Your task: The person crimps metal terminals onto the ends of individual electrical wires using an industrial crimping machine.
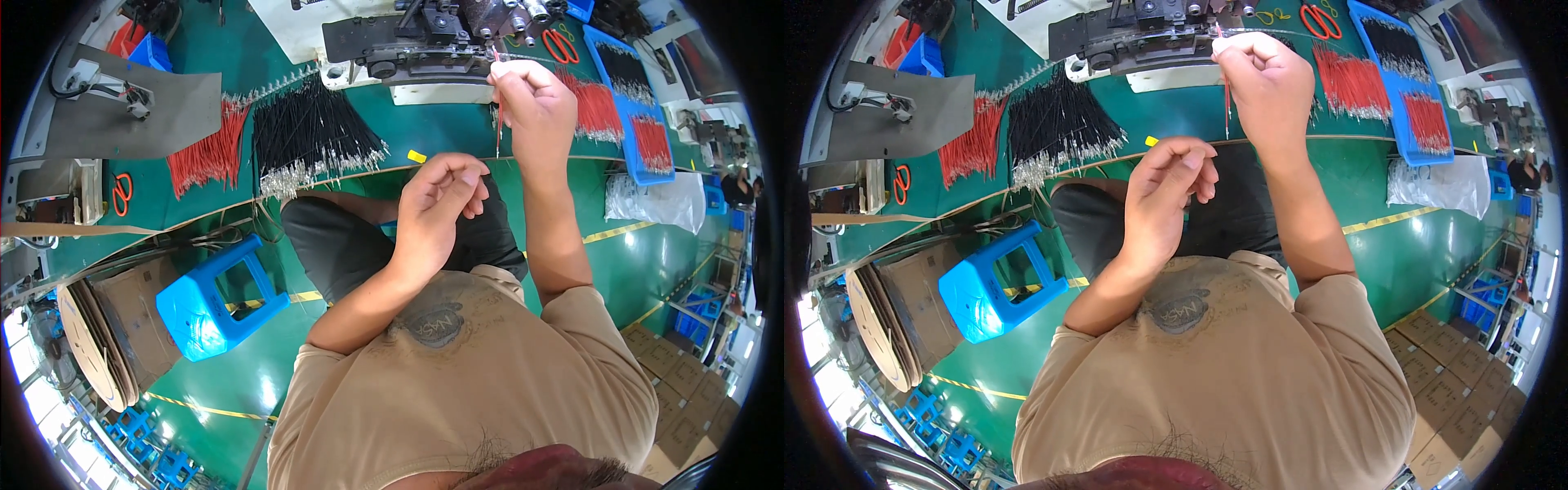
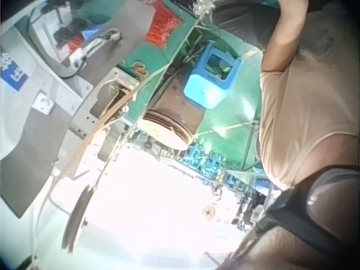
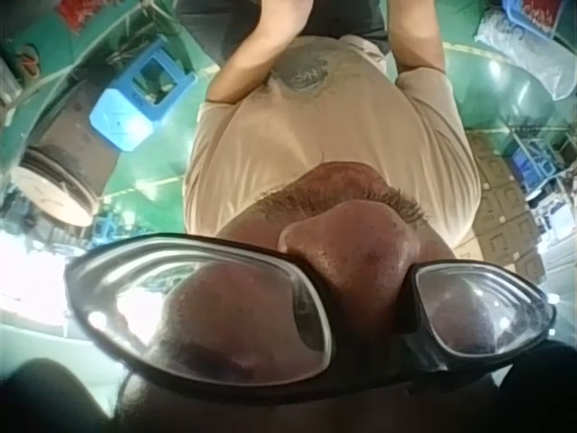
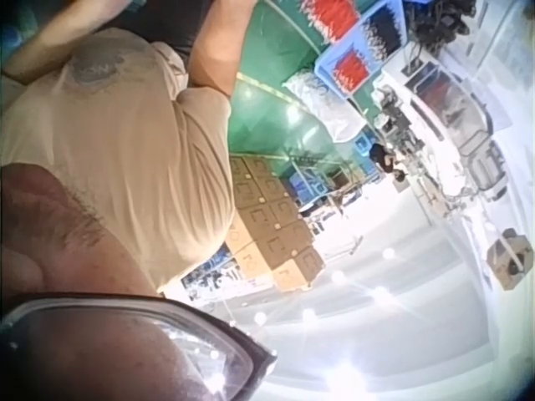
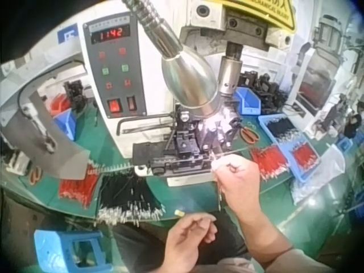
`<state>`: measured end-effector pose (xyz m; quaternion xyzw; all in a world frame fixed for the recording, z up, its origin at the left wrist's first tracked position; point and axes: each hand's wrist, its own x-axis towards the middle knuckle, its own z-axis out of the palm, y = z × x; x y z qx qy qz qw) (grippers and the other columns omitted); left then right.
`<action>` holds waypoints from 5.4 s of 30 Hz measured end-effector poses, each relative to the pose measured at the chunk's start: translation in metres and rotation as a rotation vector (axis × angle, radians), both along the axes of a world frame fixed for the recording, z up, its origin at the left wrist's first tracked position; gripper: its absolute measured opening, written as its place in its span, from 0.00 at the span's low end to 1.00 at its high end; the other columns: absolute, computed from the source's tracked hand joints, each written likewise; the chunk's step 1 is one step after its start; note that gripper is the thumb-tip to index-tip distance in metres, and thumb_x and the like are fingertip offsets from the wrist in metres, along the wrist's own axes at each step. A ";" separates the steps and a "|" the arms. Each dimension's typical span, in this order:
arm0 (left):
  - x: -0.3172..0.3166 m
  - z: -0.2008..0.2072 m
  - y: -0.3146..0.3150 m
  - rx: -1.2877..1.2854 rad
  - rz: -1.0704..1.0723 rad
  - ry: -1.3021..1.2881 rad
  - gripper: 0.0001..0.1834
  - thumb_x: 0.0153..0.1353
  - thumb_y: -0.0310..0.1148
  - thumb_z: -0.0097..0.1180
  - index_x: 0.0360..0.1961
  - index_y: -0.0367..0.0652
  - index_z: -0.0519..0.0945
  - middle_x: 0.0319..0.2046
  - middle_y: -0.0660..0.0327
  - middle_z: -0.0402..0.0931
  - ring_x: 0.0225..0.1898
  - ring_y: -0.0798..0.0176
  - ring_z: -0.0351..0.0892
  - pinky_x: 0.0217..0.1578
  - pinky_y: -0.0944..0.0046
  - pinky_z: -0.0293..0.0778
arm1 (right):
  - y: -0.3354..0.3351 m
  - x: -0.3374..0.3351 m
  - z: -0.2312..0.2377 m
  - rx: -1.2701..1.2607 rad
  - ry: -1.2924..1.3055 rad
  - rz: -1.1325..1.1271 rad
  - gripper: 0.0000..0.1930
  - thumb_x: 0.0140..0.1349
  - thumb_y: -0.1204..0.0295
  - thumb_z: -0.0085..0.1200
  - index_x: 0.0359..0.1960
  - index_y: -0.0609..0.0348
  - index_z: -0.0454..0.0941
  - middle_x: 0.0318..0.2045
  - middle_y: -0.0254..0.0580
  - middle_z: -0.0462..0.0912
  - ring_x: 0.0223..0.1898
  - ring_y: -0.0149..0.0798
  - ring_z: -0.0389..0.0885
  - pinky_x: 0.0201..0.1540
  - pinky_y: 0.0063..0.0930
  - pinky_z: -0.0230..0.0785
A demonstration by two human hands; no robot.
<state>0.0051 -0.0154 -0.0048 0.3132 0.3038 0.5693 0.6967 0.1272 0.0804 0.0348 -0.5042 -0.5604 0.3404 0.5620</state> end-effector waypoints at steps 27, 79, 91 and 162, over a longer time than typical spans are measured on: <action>0.072 0.012 0.013 0.060 -0.212 0.301 0.09 0.64 0.29 0.52 0.43 0.37 0.77 0.27 0.66 0.72 0.24 0.77 0.67 0.25 0.77 0.63 | -0.073 0.175 0.024 -0.006 -0.486 -0.088 0.05 0.57 0.72 0.58 0.30 0.61 0.79 0.20 0.29 0.76 0.22 0.21 0.69 0.24 0.19 0.63; -0.362 0.017 0.050 0.429 0.419 2.304 0.15 0.54 0.24 0.50 0.43 0.47 0.78 0.35 0.55 0.75 0.38 0.48 0.75 0.38 0.52 0.73 | 0.098 0.336 -0.034 -0.294 -0.260 0.043 0.10 0.62 0.72 0.50 0.44 0.59 0.74 0.23 0.25 0.70 0.20 0.17 0.62 0.22 0.10 0.49; -0.387 0.028 0.053 0.904 -0.026 2.484 0.21 0.48 0.24 0.53 0.47 0.43 0.74 0.41 0.58 0.73 0.43 0.53 0.75 0.40 0.57 0.74 | 0.084 0.329 -0.027 -0.278 -0.239 0.050 0.12 0.62 0.75 0.49 0.47 0.63 0.73 0.25 0.28 0.71 0.22 0.19 0.63 0.24 0.10 0.52; 0.000 0.008 -0.015 0.070 0.091 0.476 0.04 0.58 0.23 0.58 0.35 0.33 0.80 0.30 0.64 0.78 0.29 0.78 0.72 0.30 0.76 0.69 | -0.069 0.031 -0.016 -0.351 0.456 0.352 0.05 0.58 0.74 0.58 0.31 0.64 0.77 0.21 0.36 0.79 0.17 0.22 0.73 0.15 0.13 0.59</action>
